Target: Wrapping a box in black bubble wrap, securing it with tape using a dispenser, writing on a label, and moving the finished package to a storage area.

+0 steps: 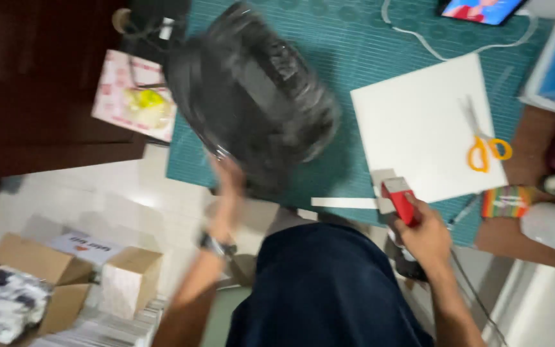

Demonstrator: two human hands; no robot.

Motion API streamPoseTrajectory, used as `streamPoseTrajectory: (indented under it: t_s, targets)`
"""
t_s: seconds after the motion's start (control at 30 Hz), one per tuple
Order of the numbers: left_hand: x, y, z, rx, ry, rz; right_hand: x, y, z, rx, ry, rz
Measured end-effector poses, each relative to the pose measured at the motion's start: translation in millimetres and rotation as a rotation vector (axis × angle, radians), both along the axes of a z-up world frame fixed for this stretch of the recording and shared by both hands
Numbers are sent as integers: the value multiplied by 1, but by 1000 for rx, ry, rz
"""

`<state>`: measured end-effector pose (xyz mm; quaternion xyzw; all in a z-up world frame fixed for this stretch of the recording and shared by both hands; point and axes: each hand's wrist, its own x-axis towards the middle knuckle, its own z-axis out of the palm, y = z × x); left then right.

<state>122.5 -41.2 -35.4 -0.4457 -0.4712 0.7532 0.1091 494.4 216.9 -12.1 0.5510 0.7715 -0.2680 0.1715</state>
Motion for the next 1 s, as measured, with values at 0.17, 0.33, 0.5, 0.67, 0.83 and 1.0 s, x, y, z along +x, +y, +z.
streamPoseTrajectory:
  t_s: [0.17, 0.33, 0.5, 0.67, 0.83, 1.0]
  targets:
    - [149, 50, 146, 1030, -2284, 1577, -9, 10, 10, -73, -12, -63]
    - [95, 85, 173, 1865, -2151, 871, 10, 8, 58, 166, 47, -135]
    - [122, 118, 132, 1669, -2297, 1061, 48, -24, 78, 611, 645, 291]
    - [112, 120, 133, 1001, -2497, 1775, 18, -62, 92, 604, 761, 512]
    - [96, 126, 127, 1211, -2340, 1681, -8, -72, 95, 582, 703, 470]
    - [30, 171, 111, 1390, -2114, 875, -51, -69, 96, 521, 619, 398]
